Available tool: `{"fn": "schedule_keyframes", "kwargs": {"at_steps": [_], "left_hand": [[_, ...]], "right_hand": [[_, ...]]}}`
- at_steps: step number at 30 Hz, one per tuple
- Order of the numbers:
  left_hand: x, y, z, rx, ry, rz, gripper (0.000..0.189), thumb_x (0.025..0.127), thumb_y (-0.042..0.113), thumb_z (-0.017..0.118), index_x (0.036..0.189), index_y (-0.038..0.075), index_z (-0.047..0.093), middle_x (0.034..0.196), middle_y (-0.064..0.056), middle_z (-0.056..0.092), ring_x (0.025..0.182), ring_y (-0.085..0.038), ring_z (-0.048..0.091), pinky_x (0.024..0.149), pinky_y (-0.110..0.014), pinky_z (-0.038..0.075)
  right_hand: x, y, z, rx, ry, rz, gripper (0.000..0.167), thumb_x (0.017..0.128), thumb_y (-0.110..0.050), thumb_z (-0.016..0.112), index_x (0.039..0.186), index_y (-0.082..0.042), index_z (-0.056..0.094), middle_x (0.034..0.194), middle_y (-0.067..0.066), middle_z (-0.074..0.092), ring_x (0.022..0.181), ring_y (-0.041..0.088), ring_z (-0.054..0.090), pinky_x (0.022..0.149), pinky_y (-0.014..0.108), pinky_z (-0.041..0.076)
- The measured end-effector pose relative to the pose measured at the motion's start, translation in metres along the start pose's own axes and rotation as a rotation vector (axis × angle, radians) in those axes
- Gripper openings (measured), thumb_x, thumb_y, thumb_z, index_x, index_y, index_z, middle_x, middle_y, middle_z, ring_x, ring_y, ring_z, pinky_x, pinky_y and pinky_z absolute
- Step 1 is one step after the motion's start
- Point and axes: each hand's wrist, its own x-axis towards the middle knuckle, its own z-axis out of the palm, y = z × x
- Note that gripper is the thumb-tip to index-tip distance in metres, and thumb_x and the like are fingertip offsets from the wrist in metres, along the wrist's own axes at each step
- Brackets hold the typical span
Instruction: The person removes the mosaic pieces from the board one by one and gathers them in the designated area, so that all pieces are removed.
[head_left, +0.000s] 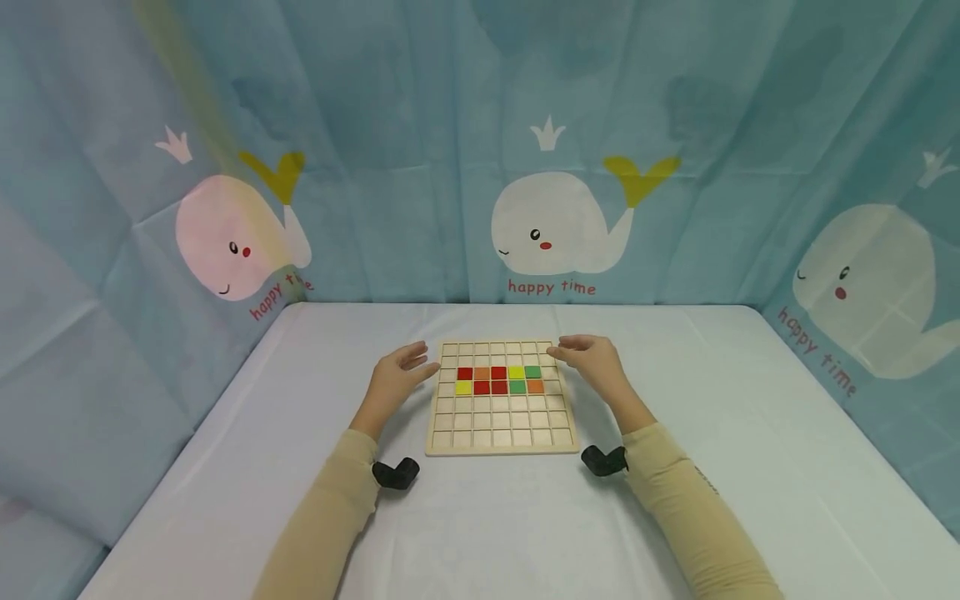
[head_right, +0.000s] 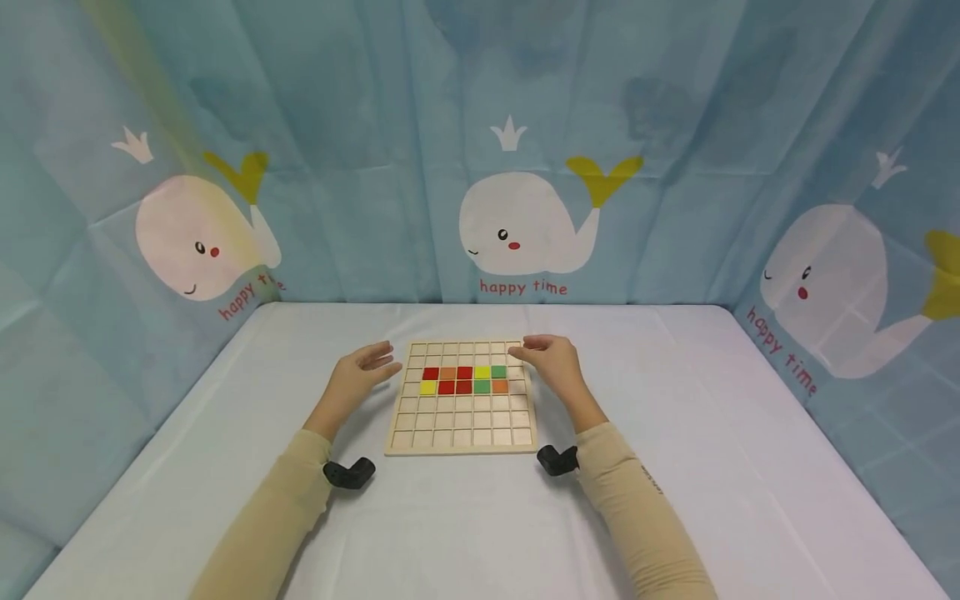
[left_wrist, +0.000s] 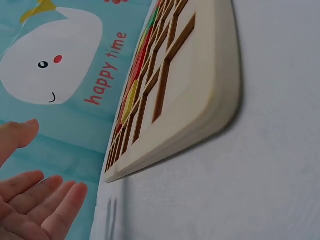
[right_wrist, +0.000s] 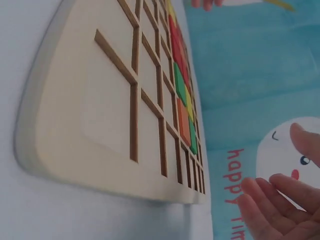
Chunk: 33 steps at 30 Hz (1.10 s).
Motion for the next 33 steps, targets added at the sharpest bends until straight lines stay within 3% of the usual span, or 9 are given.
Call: {"fn": "schedule_keyframes", "kwargs": {"at_steps": [11,21,26,33], "left_hand": [[0.002,-0.006,0.008,-0.051,-0.001,-0.02,0.065,0.092,0.022,0.071,0.148,0.003,0.044,0.151,-0.016,0.048,0.138,-0.031,0.049,0.108,-0.044,0.046],[0.002,-0.01,0.011,-0.092,-0.018,-0.081,0.065,0.092,0.02,0.072,0.149,0.004,0.044,0.152,-0.016,0.048,0.137,-0.031,0.05,0.102,-0.04,0.052],[0.003,-0.012,0.013,-0.12,-0.019,-0.1,0.063,0.091,0.017,0.072,0.147,0.002,0.046,0.149,-0.018,0.05,0.135,-0.032,0.052,0.097,-0.038,0.054],[0.002,-0.01,0.012,-0.081,-0.005,-0.117,0.063,0.091,0.017,0.072,0.145,0.0,0.046,0.145,-0.021,0.053,0.128,-0.032,0.058,0.092,-0.035,0.057]], "right_hand": [[0.002,-0.002,0.014,0.073,0.015,0.096,0.054,0.09,-0.038,0.072,0.133,-0.006,0.063,0.14,0.016,0.059,0.121,0.034,0.062,0.111,0.05,0.042],[0.003,0.006,0.026,0.092,-0.004,0.098,0.044,0.093,-0.026,0.07,0.128,-0.002,0.065,0.129,0.02,0.065,0.109,0.029,0.067,0.096,0.041,0.053],[0.004,0.009,0.03,0.049,-0.034,0.075,0.042,0.092,-0.023,0.071,0.128,-0.001,0.066,0.129,0.02,0.066,0.107,0.029,0.069,0.097,0.042,0.054],[0.009,0.009,0.037,0.063,-0.031,0.091,0.039,0.091,-0.017,0.072,0.124,0.002,0.067,0.127,0.022,0.066,0.103,0.026,0.072,0.093,0.036,0.056]]}}
